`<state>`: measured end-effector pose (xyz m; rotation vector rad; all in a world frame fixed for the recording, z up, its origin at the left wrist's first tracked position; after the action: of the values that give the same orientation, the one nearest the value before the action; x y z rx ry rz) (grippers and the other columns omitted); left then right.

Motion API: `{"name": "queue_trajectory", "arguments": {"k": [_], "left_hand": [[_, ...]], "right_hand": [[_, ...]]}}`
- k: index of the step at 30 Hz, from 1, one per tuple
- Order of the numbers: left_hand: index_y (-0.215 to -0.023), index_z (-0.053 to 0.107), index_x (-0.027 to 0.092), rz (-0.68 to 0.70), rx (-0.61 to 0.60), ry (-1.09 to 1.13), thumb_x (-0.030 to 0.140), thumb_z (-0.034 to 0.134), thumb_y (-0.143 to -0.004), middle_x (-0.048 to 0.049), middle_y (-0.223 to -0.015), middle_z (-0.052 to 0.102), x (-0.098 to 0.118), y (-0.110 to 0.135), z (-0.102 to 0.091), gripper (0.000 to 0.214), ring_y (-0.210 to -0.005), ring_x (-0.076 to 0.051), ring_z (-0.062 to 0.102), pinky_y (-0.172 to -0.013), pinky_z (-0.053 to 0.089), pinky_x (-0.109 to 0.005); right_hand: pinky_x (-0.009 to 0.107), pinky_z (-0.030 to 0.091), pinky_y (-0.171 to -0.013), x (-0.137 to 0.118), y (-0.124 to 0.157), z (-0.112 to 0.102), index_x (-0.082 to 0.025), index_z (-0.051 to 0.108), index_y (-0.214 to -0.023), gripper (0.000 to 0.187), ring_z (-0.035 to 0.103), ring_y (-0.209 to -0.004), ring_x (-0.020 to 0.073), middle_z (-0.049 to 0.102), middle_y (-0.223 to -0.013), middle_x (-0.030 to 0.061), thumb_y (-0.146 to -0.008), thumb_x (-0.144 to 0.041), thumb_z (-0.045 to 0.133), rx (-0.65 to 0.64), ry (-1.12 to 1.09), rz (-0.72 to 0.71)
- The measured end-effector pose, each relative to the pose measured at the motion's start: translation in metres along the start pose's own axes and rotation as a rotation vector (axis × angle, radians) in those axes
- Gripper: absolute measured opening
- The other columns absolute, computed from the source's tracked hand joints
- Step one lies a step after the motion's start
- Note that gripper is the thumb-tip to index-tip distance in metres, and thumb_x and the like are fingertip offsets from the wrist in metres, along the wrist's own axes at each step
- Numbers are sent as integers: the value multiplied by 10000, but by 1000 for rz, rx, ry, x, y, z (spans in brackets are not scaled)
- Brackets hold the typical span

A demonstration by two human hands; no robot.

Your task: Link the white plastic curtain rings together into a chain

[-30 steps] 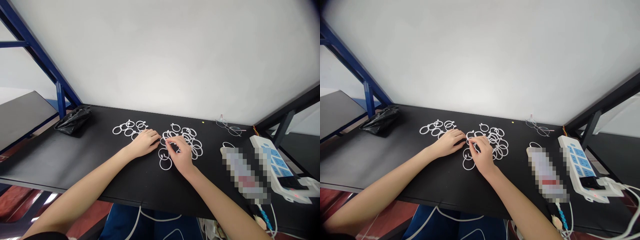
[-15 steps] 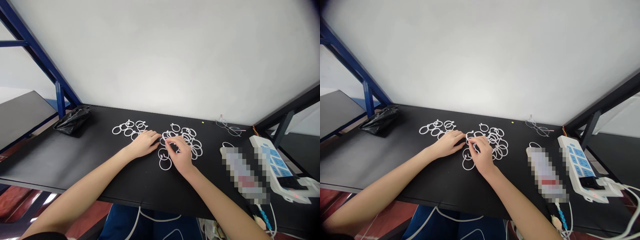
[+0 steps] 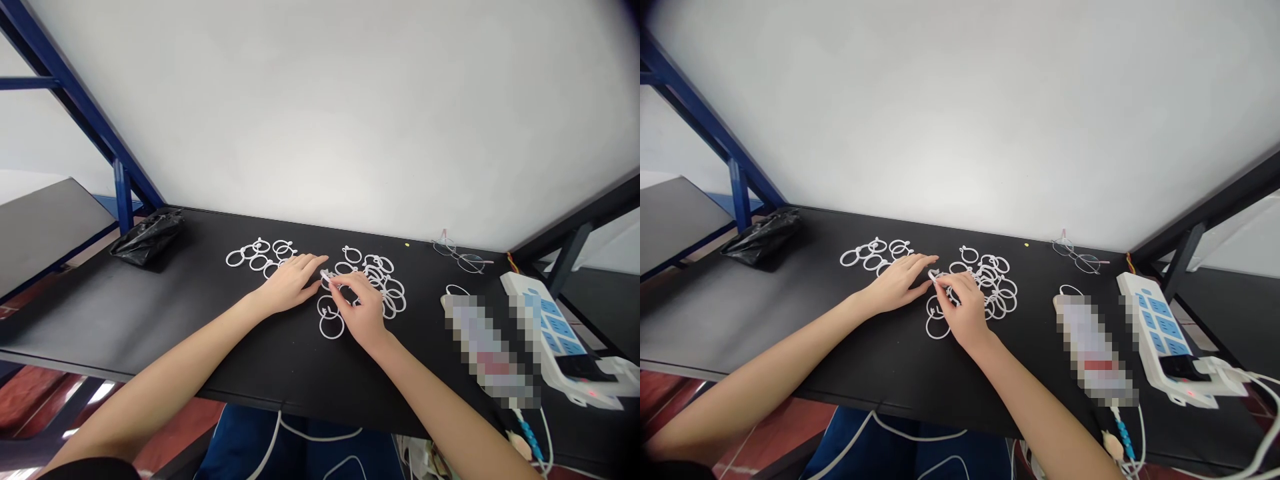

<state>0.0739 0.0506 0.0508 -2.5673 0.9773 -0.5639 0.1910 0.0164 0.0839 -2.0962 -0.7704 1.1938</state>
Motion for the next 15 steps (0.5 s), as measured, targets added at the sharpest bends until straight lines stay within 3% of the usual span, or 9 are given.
{"name": "queue_trajectory", "arguments": {"k": [4, 15], "left_hand": [[-1382, 346, 170, 29, 44, 29, 259, 476, -957, -125, -1191, 613, 4, 0, -5, 453, -1039, -257, 609, -902, 493, -431], [-1192, 531, 150, 134, 69, 51, 202, 384, -999, -91, -1029, 670, 15, 0, -12, 248, -946, -215, 609, -880, 471, -381]], "right_hand": [[361, 544, -737, -1, 0, 1, -228, 674, -904, 150, 640, -776, 187, 726, -846, 30, -871, -99, 603, -10, -15, -2], [325, 556, -708, 1, 0, 2, -217, 662, -888, 151, 649, -761, 168, 704, -845, 35, -893, -102, 565, -23, -60, 23]]}}
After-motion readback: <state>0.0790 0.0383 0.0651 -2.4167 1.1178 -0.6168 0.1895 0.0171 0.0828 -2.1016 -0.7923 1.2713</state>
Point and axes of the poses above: each hand's wrist, its own y-axis away from the middle knuckle, its own z-axis out of the palm, x = y × z, the point moved 10 cm from there along -y, towards the middle knuckle
